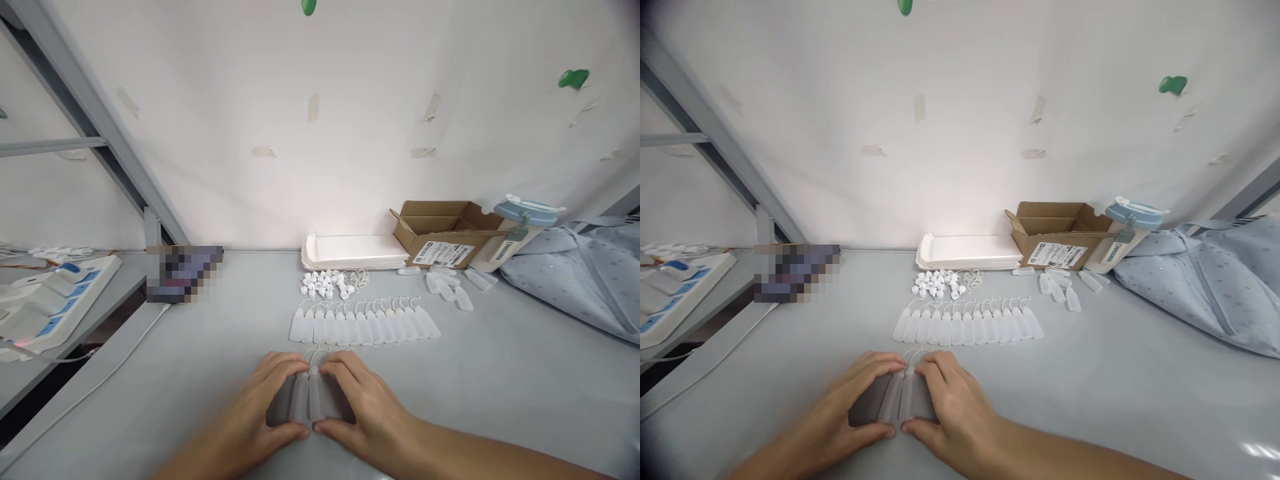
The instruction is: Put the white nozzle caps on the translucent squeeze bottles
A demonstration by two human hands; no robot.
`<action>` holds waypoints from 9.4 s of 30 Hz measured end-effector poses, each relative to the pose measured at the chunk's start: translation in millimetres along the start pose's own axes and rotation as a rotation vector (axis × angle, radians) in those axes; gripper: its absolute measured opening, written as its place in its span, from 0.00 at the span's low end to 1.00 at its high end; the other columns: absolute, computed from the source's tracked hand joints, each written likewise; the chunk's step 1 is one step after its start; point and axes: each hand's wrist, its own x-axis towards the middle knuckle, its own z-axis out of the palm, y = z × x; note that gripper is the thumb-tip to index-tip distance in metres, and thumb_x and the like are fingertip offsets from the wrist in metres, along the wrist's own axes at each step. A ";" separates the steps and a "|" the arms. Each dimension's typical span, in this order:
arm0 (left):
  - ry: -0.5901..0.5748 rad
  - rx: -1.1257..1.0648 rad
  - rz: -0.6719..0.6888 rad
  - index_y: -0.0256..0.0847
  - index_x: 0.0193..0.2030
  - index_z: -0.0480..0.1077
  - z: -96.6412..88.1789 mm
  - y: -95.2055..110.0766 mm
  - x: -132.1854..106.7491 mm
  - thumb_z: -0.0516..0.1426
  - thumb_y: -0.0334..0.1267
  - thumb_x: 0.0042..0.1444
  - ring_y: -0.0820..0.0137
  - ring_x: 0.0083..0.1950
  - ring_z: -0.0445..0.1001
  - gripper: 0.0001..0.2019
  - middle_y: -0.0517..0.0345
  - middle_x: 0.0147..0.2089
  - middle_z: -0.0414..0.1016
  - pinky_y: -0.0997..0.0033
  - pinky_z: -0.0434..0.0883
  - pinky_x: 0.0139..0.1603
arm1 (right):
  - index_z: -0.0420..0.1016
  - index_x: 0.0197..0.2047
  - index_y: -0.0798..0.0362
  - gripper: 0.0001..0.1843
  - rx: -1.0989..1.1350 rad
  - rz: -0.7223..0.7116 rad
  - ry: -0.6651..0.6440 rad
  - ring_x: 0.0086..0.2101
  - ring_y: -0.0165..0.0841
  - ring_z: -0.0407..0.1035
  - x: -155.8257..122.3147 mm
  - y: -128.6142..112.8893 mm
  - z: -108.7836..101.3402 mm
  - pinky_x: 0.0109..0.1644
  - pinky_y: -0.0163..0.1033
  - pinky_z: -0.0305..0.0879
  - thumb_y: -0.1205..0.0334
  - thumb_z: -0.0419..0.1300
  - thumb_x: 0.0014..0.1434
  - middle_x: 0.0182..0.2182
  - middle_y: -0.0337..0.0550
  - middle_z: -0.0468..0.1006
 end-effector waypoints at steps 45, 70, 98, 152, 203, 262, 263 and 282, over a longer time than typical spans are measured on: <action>0.123 0.150 -0.035 0.44 0.47 0.67 -26.0 29.4 93.2 0.47 0.42 0.62 0.64 0.48 0.70 0.12 0.54 0.48 0.71 0.71 0.71 0.35 | 0.68 0.37 0.52 0.07 -0.140 0.056 0.433 0.33 0.34 0.67 3.3 52.0 -93.0 0.30 0.35 0.64 0.58 0.52 0.61 0.31 0.43 0.73; -0.161 0.797 -0.132 0.36 0.52 0.65 24.1 30.3 242.2 0.55 0.39 0.60 0.64 0.47 0.72 0.15 0.49 0.51 0.69 0.57 0.72 0.45 | 0.74 0.45 0.59 0.18 -0.789 0.209 0.297 0.44 0.44 0.66 34.0 167.0 -166.9 0.45 0.42 0.62 0.76 0.55 0.51 0.44 0.50 0.77; -0.046 0.814 0.333 0.33 0.30 0.68 -11.0 35.2 216.5 0.46 0.14 0.52 0.60 0.41 0.69 0.14 0.44 0.36 0.72 0.68 0.64 0.34 | 0.72 0.43 0.59 0.16 -0.933 0.094 0.317 0.43 0.44 0.64 25.6 134.3 -162.3 0.42 0.43 0.59 0.79 0.52 0.53 0.41 0.53 0.75; 0.313 0.151 0.317 0.39 0.53 0.64 12.4 62.0 69.9 0.54 0.32 0.57 0.62 0.52 0.70 0.16 0.47 0.50 0.71 0.59 0.72 0.52 | 0.70 0.47 0.51 0.16 0.396 0.165 0.307 0.33 0.33 0.73 -5.1 23.0 -49.6 0.34 0.37 0.70 0.63 0.60 0.54 0.37 0.43 0.74; 0.053 0.157 0.033 0.42 0.39 0.67 -24.8 28.6 88.0 0.49 0.37 0.59 0.63 0.48 0.66 0.07 0.54 0.42 0.73 0.63 0.68 0.45 | 0.70 0.46 0.55 0.13 0.082 -0.061 0.015 0.26 0.28 0.64 -3.0 24.8 -58.2 0.33 0.34 0.64 0.62 0.58 0.58 0.32 0.41 0.76; 0.080 -0.926 -0.306 0.39 0.33 0.76 4.5 64.4 126.9 0.62 0.41 0.49 0.71 0.34 0.71 0.08 0.56 0.31 0.75 0.69 0.70 0.40 | 0.63 0.52 0.52 0.15 0.053 -0.076 0.412 0.35 0.32 0.71 -1.3 39.3 -74.1 0.32 0.36 0.71 0.62 0.52 0.61 0.40 0.47 0.75; 0.069 -0.903 -0.314 0.39 0.33 0.76 5.1 65.0 126.3 0.61 0.41 0.50 0.70 0.34 0.72 0.08 0.56 0.31 0.75 0.68 0.70 0.40 | 0.63 0.52 0.52 0.15 0.062 -0.070 0.414 0.35 0.32 0.71 -1.7 40.0 -72.8 0.31 0.35 0.71 0.63 0.52 0.61 0.39 0.47 0.75; 0.117 -0.410 -0.098 0.43 0.32 0.75 6.4 75.0 120.4 0.56 0.42 0.55 0.67 0.37 0.72 0.08 0.59 0.33 0.76 0.71 0.67 0.37 | 0.60 0.55 0.49 0.17 -0.082 -0.226 0.413 0.35 0.34 0.69 -8.8 47.0 -69.5 0.36 0.39 0.70 0.65 0.51 0.63 0.38 0.46 0.74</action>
